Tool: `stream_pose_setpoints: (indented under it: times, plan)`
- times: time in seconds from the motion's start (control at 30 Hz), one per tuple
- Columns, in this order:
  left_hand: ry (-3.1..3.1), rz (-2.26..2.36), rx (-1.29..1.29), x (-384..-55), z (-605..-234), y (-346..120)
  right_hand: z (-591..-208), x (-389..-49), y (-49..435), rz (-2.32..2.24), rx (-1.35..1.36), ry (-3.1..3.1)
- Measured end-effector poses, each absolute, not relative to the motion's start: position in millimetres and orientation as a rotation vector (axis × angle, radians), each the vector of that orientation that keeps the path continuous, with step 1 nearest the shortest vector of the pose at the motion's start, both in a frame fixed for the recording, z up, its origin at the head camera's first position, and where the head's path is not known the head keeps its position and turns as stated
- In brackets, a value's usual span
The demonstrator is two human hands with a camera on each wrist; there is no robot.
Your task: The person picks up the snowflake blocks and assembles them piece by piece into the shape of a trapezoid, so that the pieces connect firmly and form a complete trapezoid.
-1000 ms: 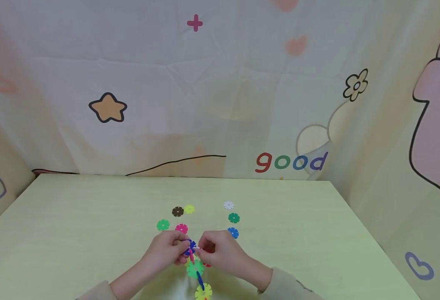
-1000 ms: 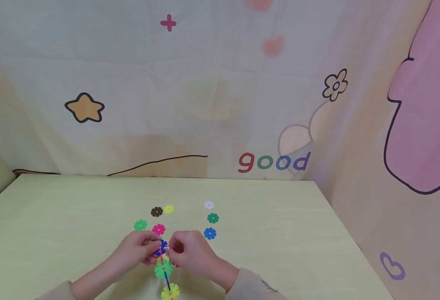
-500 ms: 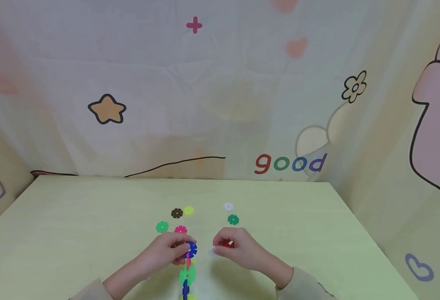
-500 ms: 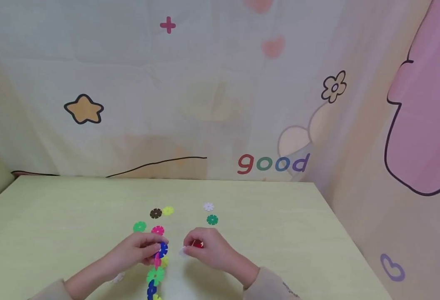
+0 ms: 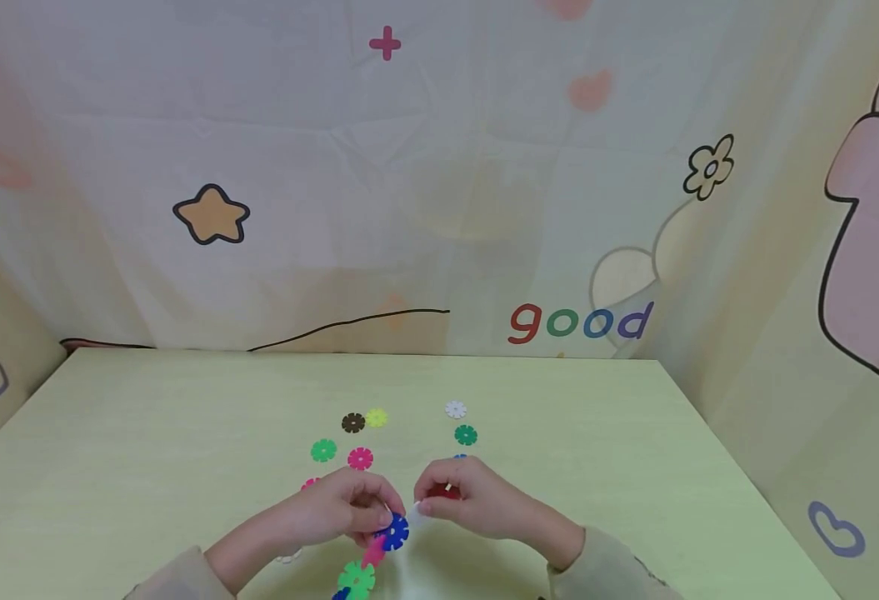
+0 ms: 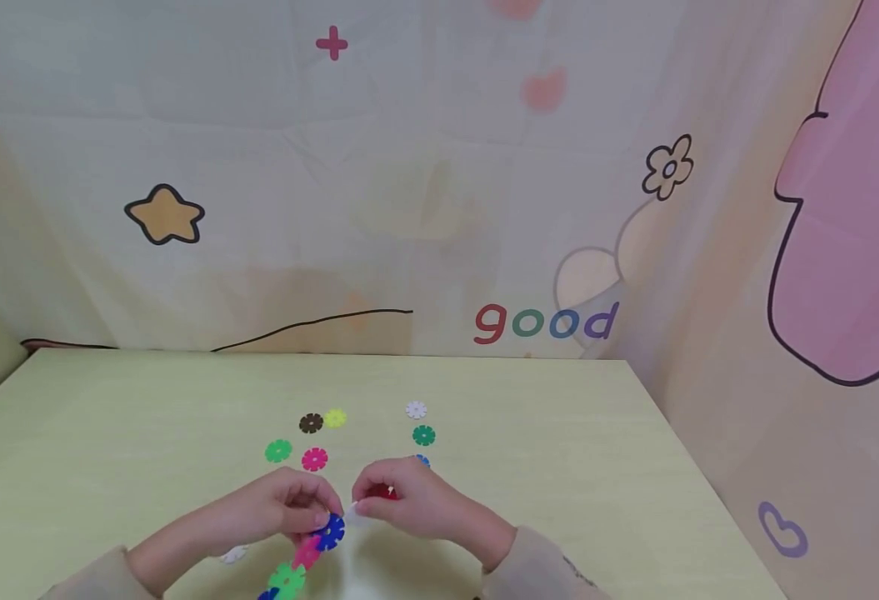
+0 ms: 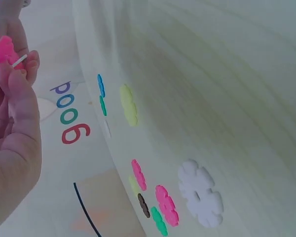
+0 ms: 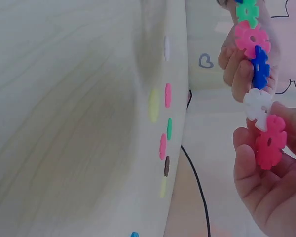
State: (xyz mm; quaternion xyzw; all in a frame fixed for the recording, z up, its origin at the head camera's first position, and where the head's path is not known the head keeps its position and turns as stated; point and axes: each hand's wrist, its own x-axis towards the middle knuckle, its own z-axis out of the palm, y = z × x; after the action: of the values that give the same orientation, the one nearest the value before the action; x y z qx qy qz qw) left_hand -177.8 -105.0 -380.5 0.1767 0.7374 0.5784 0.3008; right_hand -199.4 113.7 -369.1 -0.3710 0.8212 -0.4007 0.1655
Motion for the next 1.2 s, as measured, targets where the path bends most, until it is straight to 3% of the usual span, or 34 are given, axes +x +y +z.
stream_pose_setpoints:
  times: [1.2]
  plan:
    - [2.090, 1.465, 0.555, -185.9, -369.1, -98.3, -371.9, -187.7, 104.6, -1.409, -1.057, 2.270]
